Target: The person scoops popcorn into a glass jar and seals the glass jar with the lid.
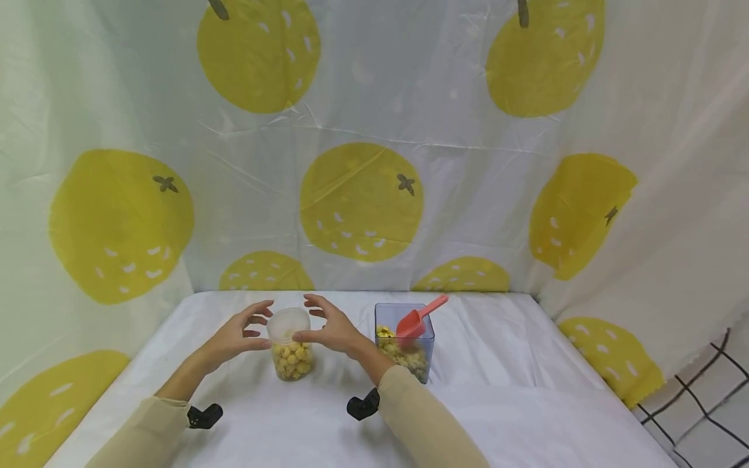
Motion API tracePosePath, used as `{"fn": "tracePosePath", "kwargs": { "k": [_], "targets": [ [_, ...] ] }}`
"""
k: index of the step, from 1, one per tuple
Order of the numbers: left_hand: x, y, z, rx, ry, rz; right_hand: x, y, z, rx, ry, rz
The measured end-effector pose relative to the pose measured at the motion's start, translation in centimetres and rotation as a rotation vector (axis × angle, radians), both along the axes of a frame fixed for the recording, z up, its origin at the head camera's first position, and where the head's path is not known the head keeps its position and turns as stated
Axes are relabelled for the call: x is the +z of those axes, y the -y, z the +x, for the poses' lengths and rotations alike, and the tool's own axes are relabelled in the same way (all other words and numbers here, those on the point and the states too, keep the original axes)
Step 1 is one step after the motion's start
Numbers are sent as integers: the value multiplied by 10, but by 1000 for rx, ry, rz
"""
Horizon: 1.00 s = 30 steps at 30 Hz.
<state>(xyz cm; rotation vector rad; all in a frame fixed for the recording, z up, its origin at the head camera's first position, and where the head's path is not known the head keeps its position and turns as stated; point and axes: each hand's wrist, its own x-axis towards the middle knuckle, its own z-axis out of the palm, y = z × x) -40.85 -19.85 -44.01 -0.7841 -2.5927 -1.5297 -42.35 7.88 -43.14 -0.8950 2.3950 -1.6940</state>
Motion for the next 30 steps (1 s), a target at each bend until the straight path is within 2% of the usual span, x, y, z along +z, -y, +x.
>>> {"fn": "tracePosePath", "kwargs": {
  "k": [5,11,15,18,22,30],
  "targets": [
    [-15,-4,1,-24,85,59,10,4,-3,38,-13,32],
    [-25,-16,1,-115,168,138,14,7,-4,68,-17,35],
    [-29,-24,2,-125,172,159,11,12,-4,70,-25,41],
    [-32,-28,4,-105,169,162,6,16,-4,66,-14,44],
    [-35,-31,4,-98,164,172,0,22,1,34,10,57],
    [-37,-28,0,-168,125,189,-3,25,4,9,2,42]
  ]
}}
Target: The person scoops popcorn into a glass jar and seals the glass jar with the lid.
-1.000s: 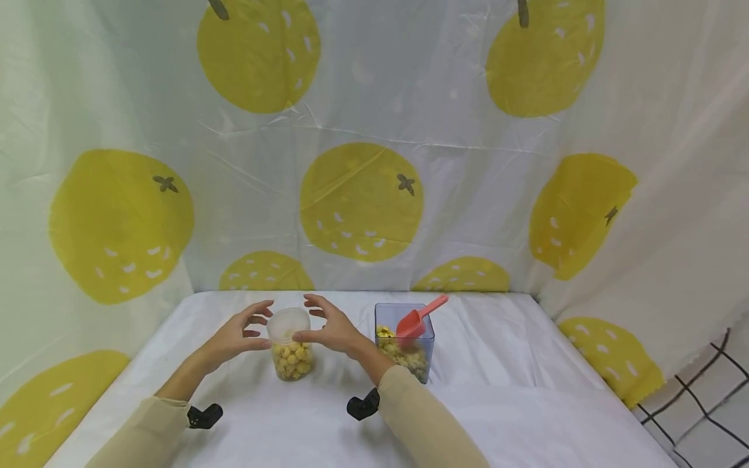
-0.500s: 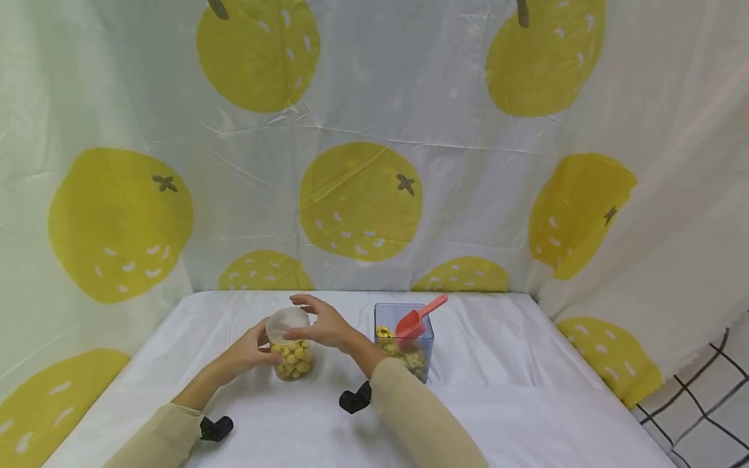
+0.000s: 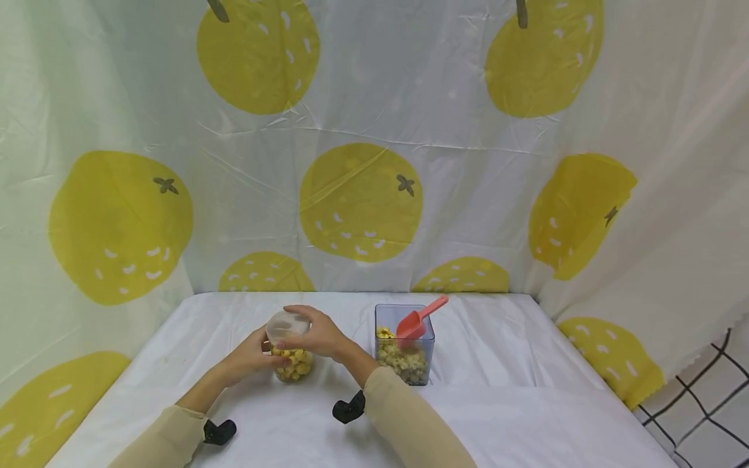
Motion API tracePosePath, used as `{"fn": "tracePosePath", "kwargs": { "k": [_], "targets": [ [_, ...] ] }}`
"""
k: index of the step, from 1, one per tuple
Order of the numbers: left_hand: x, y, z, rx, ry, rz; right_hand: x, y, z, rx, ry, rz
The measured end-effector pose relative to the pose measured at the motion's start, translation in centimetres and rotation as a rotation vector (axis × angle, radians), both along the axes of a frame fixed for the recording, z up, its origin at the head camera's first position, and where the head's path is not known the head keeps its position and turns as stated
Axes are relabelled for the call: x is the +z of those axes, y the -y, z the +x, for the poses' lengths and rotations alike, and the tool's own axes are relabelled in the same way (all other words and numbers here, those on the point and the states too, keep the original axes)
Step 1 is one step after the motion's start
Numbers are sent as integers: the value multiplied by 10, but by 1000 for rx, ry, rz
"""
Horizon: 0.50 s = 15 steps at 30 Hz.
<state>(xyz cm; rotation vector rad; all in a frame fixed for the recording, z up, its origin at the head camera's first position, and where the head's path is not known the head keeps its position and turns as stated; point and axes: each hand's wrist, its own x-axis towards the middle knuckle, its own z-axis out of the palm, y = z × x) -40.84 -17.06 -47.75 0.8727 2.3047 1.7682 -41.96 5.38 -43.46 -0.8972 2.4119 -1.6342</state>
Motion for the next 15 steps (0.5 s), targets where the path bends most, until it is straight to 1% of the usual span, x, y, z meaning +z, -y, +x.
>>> {"fn": "tracePosePath", "kwargs": {
  "k": [6,9,15],
  "targets": [
    [-1,1,-1,-10,-23,-20,-6,-3,-2,48,38,-35],
    [-1,1,0,-10,-17,-26,-8,-4,-2,59,40,-39],
    [0,1,1,-5,-7,-27,-6,-5,-3,33,-1,0]
  ]
}}
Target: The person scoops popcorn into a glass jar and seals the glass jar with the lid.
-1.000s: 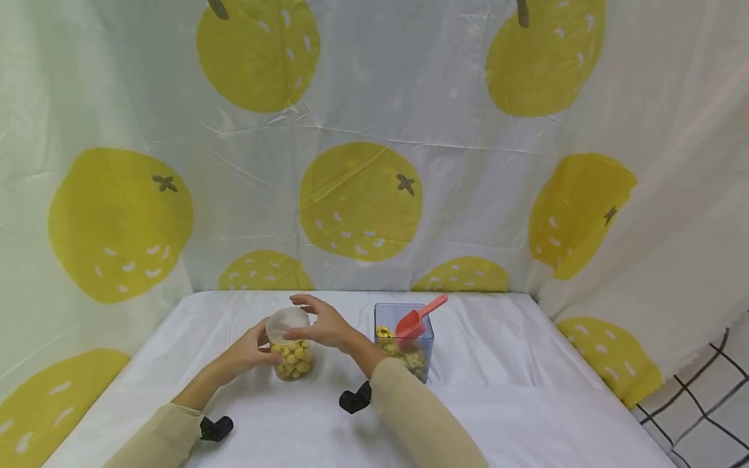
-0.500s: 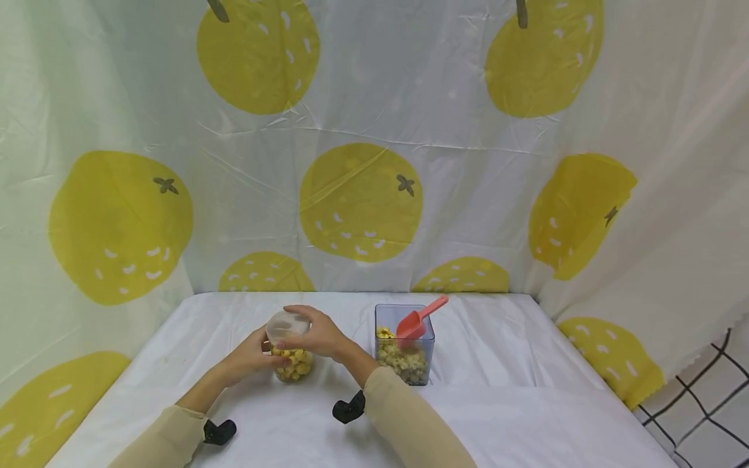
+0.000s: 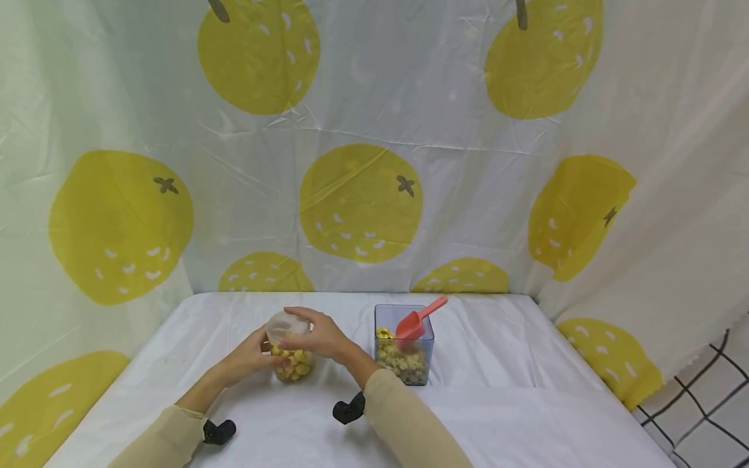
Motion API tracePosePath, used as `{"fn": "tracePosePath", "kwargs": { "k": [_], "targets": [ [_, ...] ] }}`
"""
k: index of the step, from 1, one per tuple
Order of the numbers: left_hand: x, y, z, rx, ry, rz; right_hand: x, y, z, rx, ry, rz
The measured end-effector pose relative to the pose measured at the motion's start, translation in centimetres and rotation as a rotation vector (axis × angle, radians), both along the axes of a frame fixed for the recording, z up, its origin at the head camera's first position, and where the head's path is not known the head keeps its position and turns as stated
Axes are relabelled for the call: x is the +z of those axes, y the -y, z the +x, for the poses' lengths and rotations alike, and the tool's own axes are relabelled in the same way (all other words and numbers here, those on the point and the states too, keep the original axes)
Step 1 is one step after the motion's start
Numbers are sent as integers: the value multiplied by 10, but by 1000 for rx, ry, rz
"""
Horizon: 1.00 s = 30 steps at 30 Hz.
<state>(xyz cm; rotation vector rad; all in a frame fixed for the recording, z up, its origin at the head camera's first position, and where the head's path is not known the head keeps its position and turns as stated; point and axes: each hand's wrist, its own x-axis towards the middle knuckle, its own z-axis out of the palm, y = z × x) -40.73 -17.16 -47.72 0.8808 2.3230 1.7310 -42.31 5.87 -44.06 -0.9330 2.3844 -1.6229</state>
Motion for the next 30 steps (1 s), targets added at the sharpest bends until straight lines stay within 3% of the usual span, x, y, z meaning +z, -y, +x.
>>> {"fn": "tracePosePath", "kwargs": {
  "k": [9,21,30],
  "targets": [
    [0,0,-2,-9,-30,-2,9,-1,-4,-16,-96,127],
    [0,0,-2,-4,-29,-15,13,-4,-8,80,-57,174],
    [0,0,-1,-6,-29,-12,11,2,-2,-39,-74,146]
  ]
}}
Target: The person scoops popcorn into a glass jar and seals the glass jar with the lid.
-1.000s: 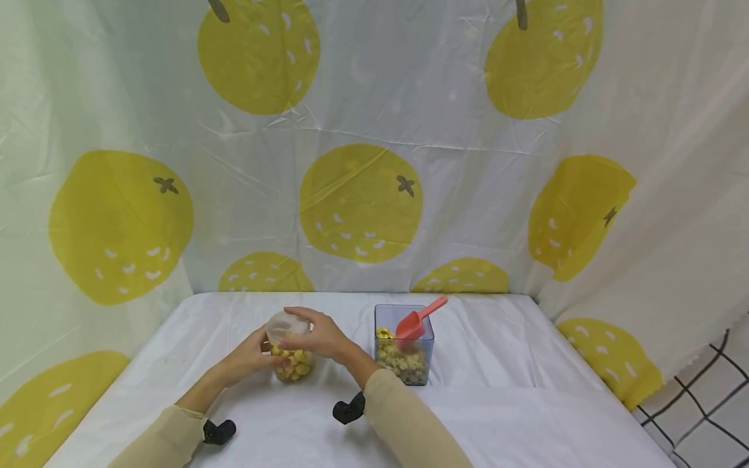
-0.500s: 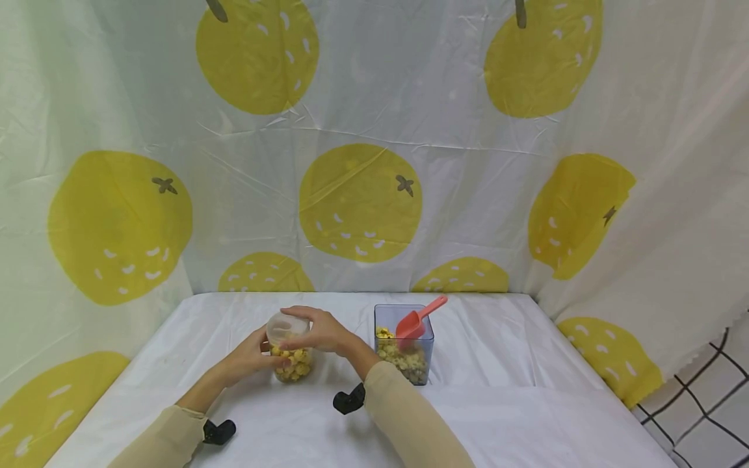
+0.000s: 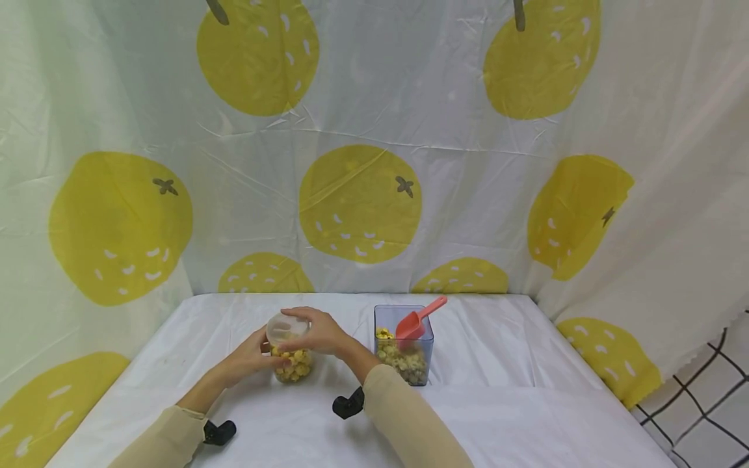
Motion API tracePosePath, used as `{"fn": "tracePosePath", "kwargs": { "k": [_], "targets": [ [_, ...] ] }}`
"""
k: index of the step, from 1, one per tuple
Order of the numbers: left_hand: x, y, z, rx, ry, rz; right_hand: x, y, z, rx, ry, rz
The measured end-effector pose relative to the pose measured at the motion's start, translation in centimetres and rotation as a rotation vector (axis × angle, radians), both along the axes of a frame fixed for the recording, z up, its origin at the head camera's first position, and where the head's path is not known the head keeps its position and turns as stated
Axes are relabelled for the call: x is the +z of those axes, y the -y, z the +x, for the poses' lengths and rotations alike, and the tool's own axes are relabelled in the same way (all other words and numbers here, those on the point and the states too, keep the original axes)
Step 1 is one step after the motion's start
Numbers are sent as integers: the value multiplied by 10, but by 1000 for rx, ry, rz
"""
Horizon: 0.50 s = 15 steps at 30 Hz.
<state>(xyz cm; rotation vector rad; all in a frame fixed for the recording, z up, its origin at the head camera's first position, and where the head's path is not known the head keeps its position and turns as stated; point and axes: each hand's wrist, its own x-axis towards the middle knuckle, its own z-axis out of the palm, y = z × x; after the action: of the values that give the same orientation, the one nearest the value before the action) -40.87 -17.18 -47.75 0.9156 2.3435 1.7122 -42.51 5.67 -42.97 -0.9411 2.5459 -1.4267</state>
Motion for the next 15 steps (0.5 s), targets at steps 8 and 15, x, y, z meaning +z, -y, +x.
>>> {"fn": "tracePosePath", "kwargs": {
  "k": [8,15],
  "targets": [
    [-1,0,0,-18,18,24,-2,-3,3,26,-18,-2],
    [0,0,1,6,29,1,-2,-8,1,78,1,16]
  ]
}}
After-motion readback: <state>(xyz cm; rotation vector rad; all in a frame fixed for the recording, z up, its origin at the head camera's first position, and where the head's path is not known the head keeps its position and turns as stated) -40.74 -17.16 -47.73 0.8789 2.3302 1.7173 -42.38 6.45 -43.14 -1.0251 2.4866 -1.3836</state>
